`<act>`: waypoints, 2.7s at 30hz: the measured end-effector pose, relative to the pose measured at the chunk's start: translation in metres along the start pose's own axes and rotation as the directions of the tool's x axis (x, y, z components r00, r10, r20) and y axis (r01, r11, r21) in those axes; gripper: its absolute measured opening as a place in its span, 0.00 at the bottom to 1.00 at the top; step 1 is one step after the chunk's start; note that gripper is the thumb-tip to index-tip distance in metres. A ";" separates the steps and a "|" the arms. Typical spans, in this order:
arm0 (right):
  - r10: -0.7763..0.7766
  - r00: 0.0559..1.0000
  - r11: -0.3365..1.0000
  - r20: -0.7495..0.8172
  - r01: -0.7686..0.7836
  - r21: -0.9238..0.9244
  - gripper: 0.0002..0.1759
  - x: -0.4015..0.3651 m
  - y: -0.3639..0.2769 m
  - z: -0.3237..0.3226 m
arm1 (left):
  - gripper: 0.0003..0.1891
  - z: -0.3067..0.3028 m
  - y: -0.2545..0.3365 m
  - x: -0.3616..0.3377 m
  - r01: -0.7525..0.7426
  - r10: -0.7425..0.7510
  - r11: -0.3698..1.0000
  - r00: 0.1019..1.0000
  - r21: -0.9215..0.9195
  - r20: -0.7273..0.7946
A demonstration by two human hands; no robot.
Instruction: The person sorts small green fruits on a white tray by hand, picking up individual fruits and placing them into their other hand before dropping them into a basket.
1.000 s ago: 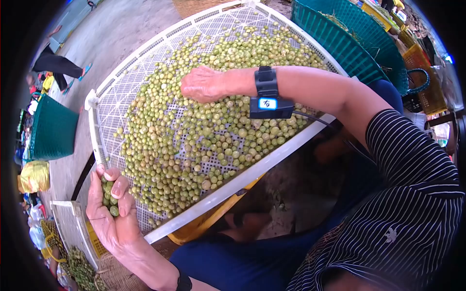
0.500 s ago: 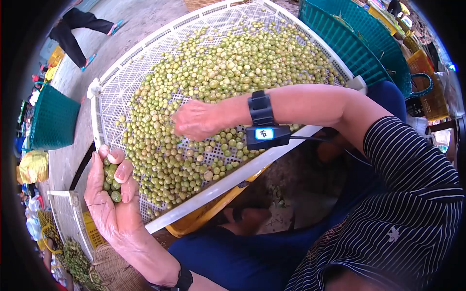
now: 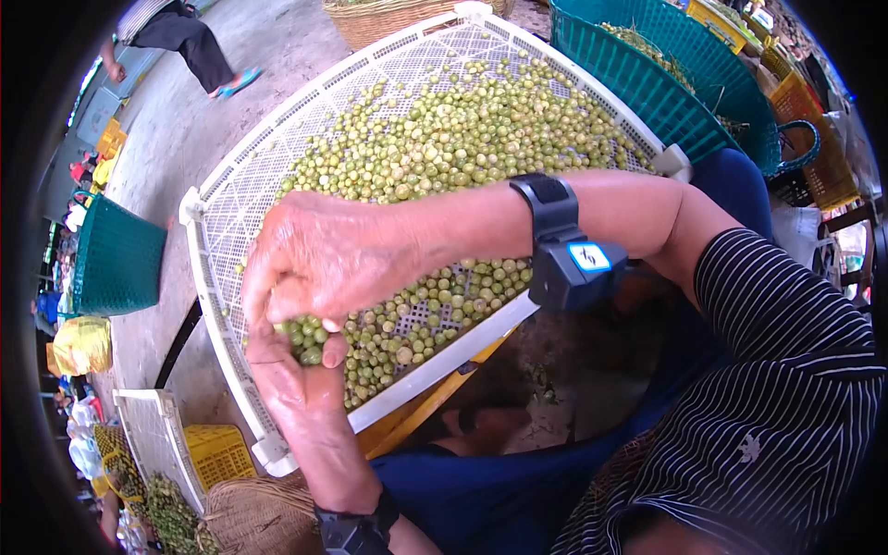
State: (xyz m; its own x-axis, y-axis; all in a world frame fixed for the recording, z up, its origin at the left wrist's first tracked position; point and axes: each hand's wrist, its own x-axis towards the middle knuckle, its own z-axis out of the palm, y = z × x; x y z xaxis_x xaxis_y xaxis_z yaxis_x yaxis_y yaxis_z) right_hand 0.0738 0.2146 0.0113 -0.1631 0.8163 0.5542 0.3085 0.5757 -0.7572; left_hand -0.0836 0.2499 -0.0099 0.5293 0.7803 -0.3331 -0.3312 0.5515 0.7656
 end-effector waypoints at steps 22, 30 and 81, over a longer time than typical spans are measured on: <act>0.163 0.943 0.715 0.290 0.090 -0.694 0.13 -0.167 0.048 -0.052 | 0.13 -0.013 0.000 0.013 0.171 -0.169 0.985 0.981 -0.009 0.090; 0.472 0.872 0.429 0.127 -0.102 -0.898 0.06 -0.138 0.060 -0.104 | 0.09 -0.010 0.000 0.010 0.198 -0.194 0.980 0.974 -0.027 0.114; 0.608 0.733 0.705 0.305 -0.322 -0.631 0.03 -0.029 0.155 -0.090 | 0.10 0.013 0.001 -0.010 0.120 -0.123 0.982 0.992 0.144 0.008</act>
State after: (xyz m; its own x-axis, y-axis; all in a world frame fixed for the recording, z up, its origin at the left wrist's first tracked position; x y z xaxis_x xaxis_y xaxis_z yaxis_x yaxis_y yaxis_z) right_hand 0.2110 0.2757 -0.0915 -0.2177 0.9629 -0.1592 0.8619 0.1131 -0.4944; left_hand -0.0784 0.2387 0.0011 0.5724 0.7043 -0.4199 -0.1490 0.5929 0.7914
